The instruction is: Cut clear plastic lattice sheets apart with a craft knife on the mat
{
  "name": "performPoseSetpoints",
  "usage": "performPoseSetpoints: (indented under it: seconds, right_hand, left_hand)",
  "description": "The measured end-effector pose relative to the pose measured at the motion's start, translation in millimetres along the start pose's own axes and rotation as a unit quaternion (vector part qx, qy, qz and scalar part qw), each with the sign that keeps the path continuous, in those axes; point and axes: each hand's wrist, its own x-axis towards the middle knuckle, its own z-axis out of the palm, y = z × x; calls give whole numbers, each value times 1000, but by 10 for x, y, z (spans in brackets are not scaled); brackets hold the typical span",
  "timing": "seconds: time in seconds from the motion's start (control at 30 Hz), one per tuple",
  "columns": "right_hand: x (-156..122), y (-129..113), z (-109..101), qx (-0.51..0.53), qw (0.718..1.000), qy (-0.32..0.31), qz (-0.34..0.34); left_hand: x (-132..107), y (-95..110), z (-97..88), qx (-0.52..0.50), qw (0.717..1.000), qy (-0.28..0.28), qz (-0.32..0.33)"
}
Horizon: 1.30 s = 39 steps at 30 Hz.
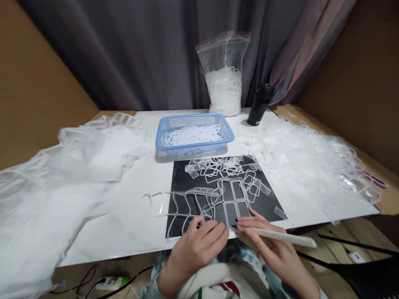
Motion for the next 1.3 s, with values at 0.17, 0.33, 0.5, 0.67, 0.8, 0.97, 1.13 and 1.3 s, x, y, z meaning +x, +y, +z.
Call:
performPoseSetpoints:
  seconds: [0.17, 0.33, 0.5, 0.67, 0.8, 0.97, 1.13, 1.3]
  right_hand:
    - [6, -35, -12, -15, 999, -27, -24]
    - [8, -65, -10, -39, 998, -46, -27]
    - [17, -84, -6, -47, 998, -35, -30]
    - [26, -89, 9, -52, 997, -39, -36]
    - [11, -121, 37, -74, 996, -35, -45]
    - [-115, -13, 115, -186, 976, -49, -102]
    - [-259, 154, 263, -205, 966, -31, -151]
    - [-209, 303, 272, -210, 972, -26, -107]
  left_hand:
    - [-7, -3, 9, 4, 1000, -2, 8]
    - [-26, 2, 27, 7, 1000, -9, 8]
    - [-33, -4, 34, 0, 1000, -5, 7]
    - [-32, -4, 37, -4, 1000, -6, 8]
    - [-37, 1, 44, -12, 1000, -6, 7]
    - [-56, 9, 62, -17, 1000, -20, 2]
    - [-65, 13, 74, -23, 1000, -19, 1]
    - [-40, 10, 63, -29, 1000, -8, 3]
